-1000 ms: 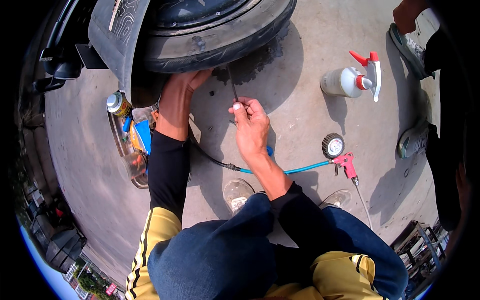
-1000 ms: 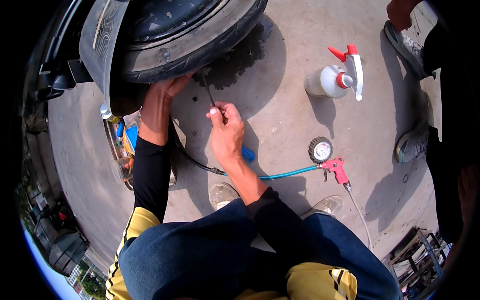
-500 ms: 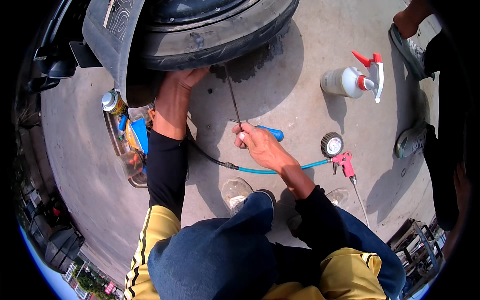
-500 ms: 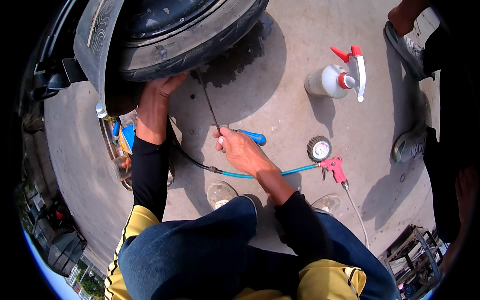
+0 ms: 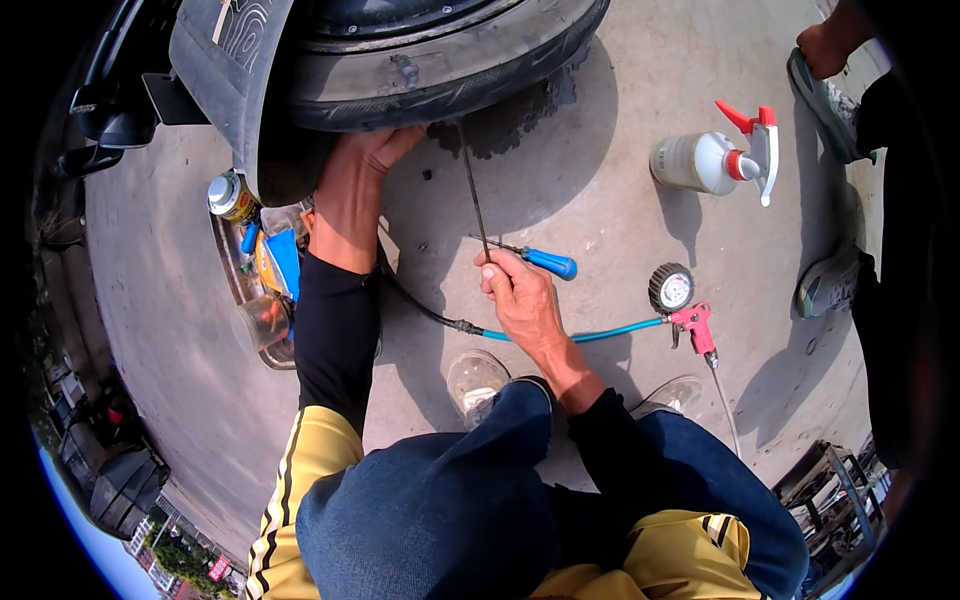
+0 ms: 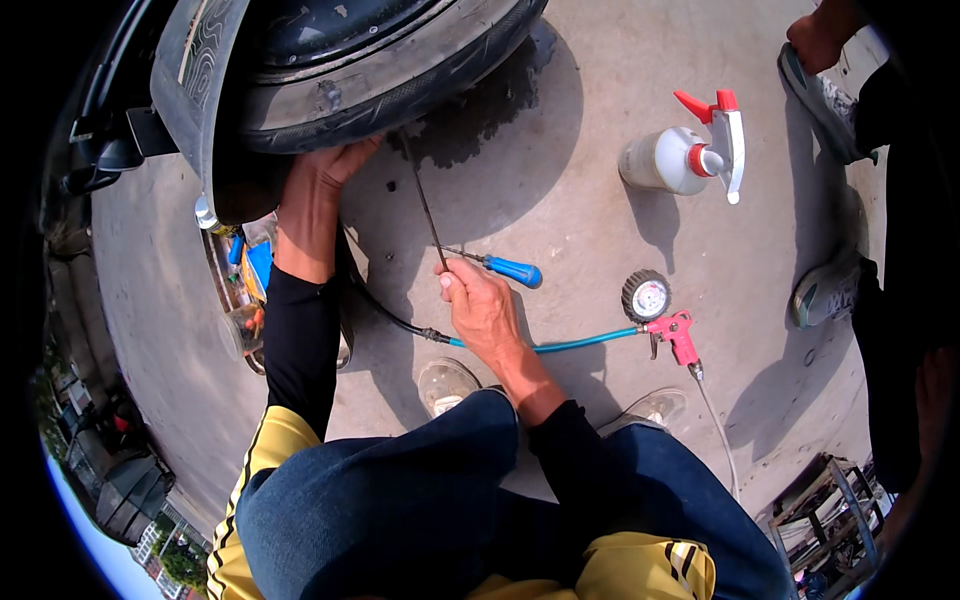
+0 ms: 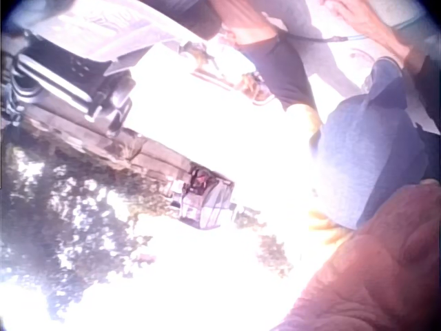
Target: The person is repairing a scooter tire by locating a leak. They use a spray bottle to apply a liquid to the tire surface and a screwdriver to probe the rubber. They also use a pressure gauge to check the tire pressure.
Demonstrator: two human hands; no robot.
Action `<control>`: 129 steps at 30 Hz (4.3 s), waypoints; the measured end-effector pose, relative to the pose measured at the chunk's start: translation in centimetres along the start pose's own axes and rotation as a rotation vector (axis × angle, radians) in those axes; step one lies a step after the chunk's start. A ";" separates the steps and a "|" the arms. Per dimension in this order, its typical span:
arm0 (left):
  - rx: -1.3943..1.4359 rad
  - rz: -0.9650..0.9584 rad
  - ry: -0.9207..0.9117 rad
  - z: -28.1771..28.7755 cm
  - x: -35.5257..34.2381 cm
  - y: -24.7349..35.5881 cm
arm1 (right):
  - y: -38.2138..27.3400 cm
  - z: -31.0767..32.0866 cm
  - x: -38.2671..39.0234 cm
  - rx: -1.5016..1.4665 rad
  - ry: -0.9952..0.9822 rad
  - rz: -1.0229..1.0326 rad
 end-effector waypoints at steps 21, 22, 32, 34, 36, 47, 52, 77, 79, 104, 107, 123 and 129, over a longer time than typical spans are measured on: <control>0.019 0.000 -0.048 3.2 -0.7 -0.4 | 1.2 -6.5 -0.5 -0.944 0.144 -0.285; 0.041 0.011 -0.071 3.0 -0.8 -0.5 | 1.2 -5.9 -0.5 -0.802 0.133 -0.256; -0.135 -0.004 0.042 -0.2 -0.2 -1.8 | -0.4 -4.4 -0.7 -0.304 0.312 -0.231; -0.276 0.010 0.202 -0.8 0.0 -2.6 | -0.4 -4.1 -0.9 -0.247 0.344 -0.212; -0.376 -0.010 0.297 -0.9 0.1 -3.0 | -0.6 -3.8 -1.0 -0.205 0.351 -0.212; -0.404 -0.304 0.330 -2.7 0.2 -3.0 | -0.3 -3.3 -1.5 -0.264 0.044 -0.289; -0.267 -0.185 0.220 -2.1 -0.4 -2.3 | -0.1 -4.0 -1.0 -0.358 -0.165 -0.242; -0.099 -0.090 0.325 -0.4 -0.3 -1.5 | -2.3 -6.3 -0.2 0.330 0.052 -0.087; -0.076 -0.074 0.359 -0.2 -0.2 -1.5 | -2.0 -5.2 -0.2 0.284 0.051 -0.040; -0.067 -0.068 0.444 -1.8 0.4 -1.7 | -1.7 -1.8 -1.9 -0.148 -0.088 -0.211; -0.068 -0.085 0.424 -1.8 0.4 -1.6 | -1.8 -1.9 -2.1 -0.100 -0.084 -0.209; -0.037 -0.064 0.410 -1.3 0.0 -1.8 | -0.9 -2.7 -1.9 -0.353 -0.081 -0.284; -0.034 -0.052 0.354 -0.9 -0.1 -1.7 | -1.7 -2.3 -1.9 -0.243 -0.080 -0.316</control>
Point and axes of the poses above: each hand's wrist, its own x-axis away from the middle knuckle, its own z-axis out of the back of the hand, y = z × x, the point moved 7 cm from there along -x, towards the middle knuckle, and after that the axes turned 12 degrees about z, right-handed, at the moved point
